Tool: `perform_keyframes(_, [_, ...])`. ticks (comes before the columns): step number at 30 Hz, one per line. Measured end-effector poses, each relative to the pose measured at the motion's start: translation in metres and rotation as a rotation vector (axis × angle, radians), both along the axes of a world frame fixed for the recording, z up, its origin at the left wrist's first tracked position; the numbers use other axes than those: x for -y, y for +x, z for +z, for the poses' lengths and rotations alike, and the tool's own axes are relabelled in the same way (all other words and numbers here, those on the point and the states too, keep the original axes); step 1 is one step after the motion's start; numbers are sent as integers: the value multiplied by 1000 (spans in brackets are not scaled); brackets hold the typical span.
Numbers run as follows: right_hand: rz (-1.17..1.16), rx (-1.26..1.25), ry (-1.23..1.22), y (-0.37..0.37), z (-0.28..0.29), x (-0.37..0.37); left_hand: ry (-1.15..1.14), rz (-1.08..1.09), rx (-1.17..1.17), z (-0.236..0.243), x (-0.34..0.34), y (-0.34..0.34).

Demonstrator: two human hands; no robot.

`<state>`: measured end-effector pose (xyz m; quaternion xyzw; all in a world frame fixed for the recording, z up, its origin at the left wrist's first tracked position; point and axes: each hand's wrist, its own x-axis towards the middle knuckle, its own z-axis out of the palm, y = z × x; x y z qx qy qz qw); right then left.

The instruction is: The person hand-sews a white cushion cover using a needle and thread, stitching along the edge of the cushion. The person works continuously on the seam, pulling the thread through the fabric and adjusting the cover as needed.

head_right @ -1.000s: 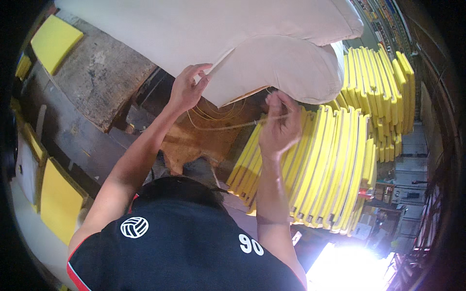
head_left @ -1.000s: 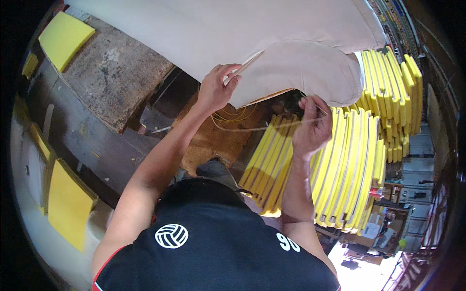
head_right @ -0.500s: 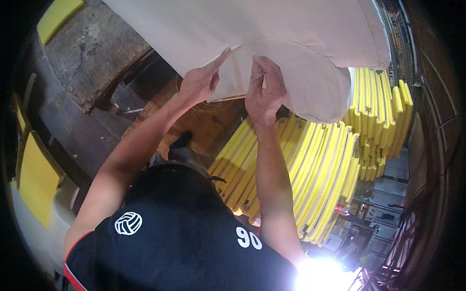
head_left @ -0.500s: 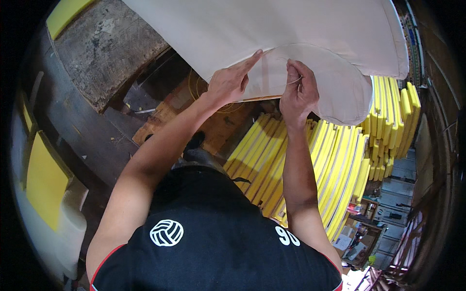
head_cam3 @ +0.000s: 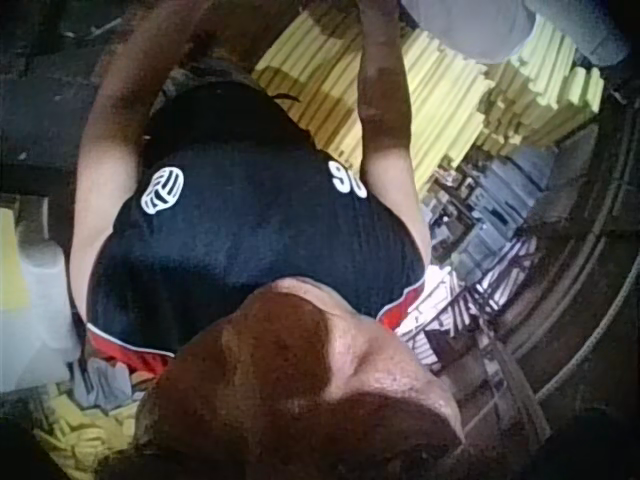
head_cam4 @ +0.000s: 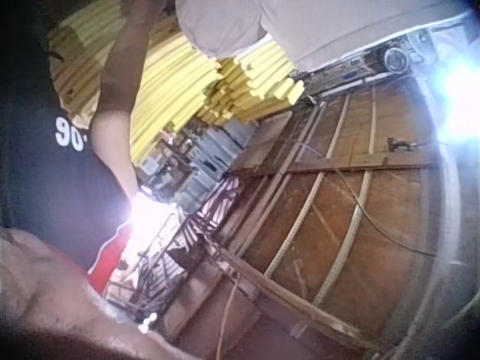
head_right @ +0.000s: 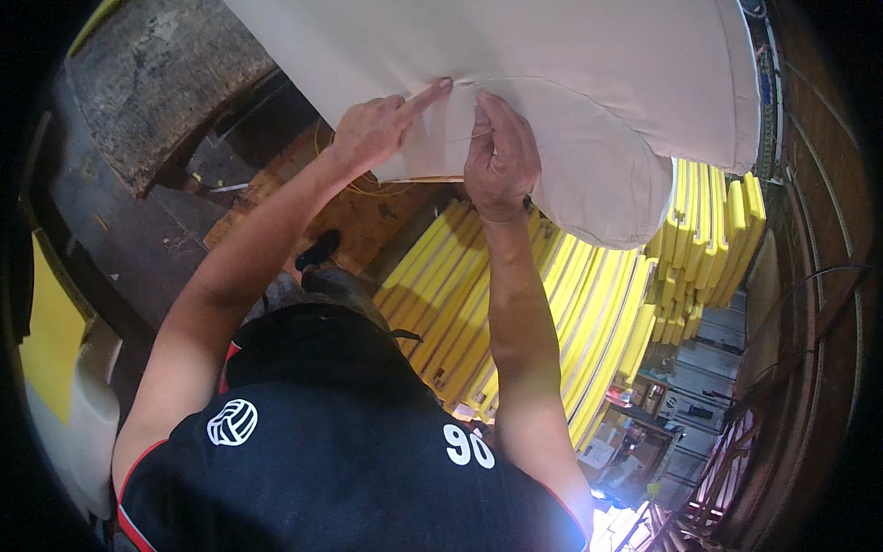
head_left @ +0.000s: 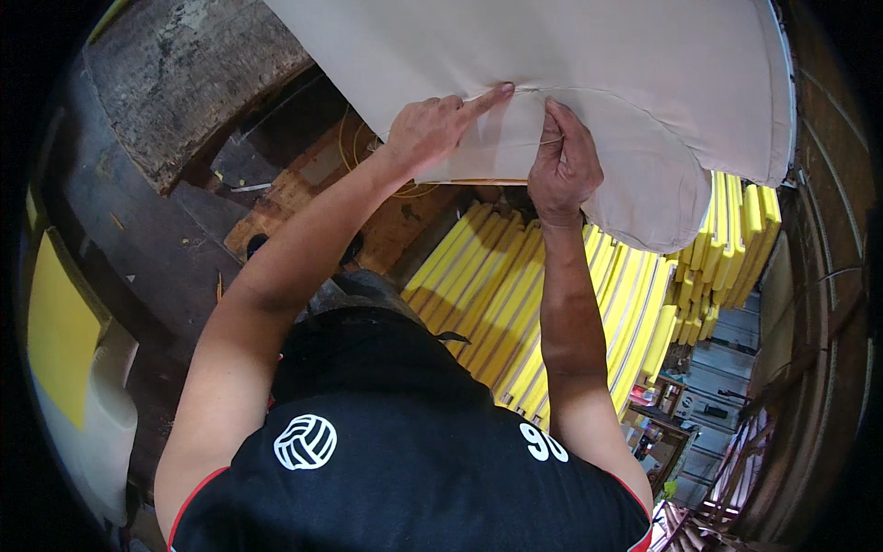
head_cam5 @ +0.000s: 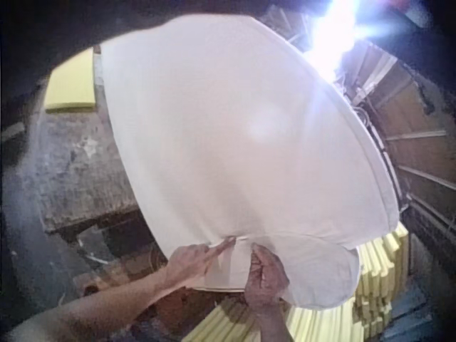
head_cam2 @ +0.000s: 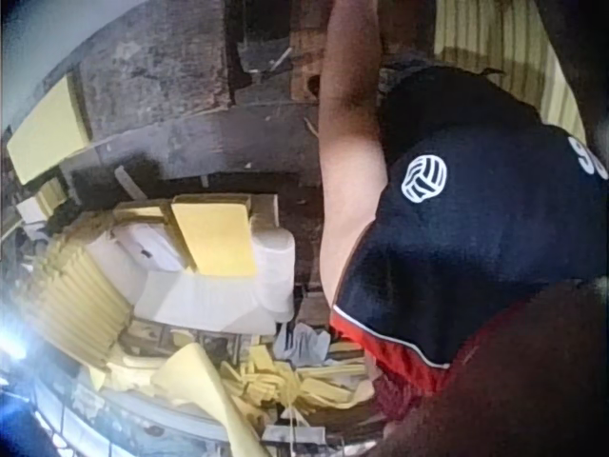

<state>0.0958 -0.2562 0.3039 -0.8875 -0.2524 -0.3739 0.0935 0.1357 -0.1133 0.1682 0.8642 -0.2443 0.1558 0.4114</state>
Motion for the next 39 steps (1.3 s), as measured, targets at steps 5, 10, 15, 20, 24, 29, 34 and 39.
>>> perform_keyframes(5, [2, -41, -62, -1, 0, 3, -28, 12, 37, -6, 3, 2])
perform_keyframes(10, [22, -81, -100, -2, 1, 5, -60, 16, 57, -7, 3, 1])
perform_keyframes(15, [47, -56, -140, 0, 1, 5, -60, 20, 57, -7, 3, 2])
perform_keyframes(20, [55, -46, -155, 1, 1, 6, -64, 7, 46, -7, 2, 1])
perform_keyframes(24, [0, -49, -162, -1, 2, 1, -56, 7, 33, -4, 1, 0])
perform_keyframes(29, [-58, 13, -172, 0, 4, -4, -45, -14, 20, -3, -2, 0])
perform_keyframes(34, [-65, 12, -177, 2, 5, -6, -41, -12, 18, 0, -4, 0])
perform_keyframes(39, [-86, -19, -175, 2, 9, -12, -25, -18, 25, -3, -5, 1])
